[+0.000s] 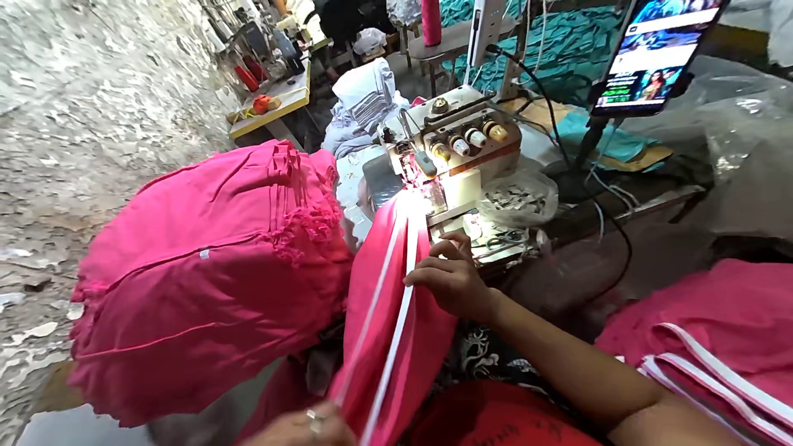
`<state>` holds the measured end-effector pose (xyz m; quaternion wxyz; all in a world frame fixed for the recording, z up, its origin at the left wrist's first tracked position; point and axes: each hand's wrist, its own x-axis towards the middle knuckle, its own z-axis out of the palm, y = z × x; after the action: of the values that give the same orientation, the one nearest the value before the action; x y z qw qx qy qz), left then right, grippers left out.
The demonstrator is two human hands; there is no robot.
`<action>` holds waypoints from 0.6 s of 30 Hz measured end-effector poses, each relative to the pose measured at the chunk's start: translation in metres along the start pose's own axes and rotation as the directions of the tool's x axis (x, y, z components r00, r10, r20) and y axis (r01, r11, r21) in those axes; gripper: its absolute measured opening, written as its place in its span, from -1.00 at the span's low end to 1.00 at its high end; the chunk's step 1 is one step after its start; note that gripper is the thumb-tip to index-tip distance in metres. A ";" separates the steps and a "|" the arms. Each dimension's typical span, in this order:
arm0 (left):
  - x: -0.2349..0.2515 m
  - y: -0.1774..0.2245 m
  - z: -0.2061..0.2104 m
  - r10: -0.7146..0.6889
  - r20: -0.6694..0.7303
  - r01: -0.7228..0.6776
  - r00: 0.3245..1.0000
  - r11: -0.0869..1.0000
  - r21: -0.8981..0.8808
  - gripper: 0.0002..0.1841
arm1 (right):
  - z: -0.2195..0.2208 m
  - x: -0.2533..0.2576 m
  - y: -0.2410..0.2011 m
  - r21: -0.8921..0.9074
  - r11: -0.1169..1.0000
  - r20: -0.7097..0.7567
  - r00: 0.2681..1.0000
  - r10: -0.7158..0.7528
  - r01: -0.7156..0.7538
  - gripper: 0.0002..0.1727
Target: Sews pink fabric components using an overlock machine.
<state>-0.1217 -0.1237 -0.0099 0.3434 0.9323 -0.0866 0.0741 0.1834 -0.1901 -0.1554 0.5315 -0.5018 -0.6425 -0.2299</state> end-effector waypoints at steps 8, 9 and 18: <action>0.076 0.002 -0.141 0.022 -0.161 0.130 0.987 0.491 0.862 -0.77 | -0.017 -0.007 -0.023 0.010 0.980 0.003 0.980 0.199 -0.199 -0.79; 0.097 -0.021 -0.127 0.039 -0.183 0.137 0.982 0.518 0.845 -0.80 | -0.018 -0.017 -0.020 0.004 0.971 0.017 0.971 0.240 -0.240 -0.76; 0.199 -0.152 0.042 -0.121 -0.352 0.333 0.928 0.693 0.639 -0.87 | -0.051 -0.091 0.007 -0.024 0.884 0.053 0.883 0.467 -0.466 -0.76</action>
<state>0.1080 -0.0594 -0.0981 -0.0125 0.9752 0.1141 0.1893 0.2068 -0.2662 -0.2235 0.5498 -0.6508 -0.5167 -0.0845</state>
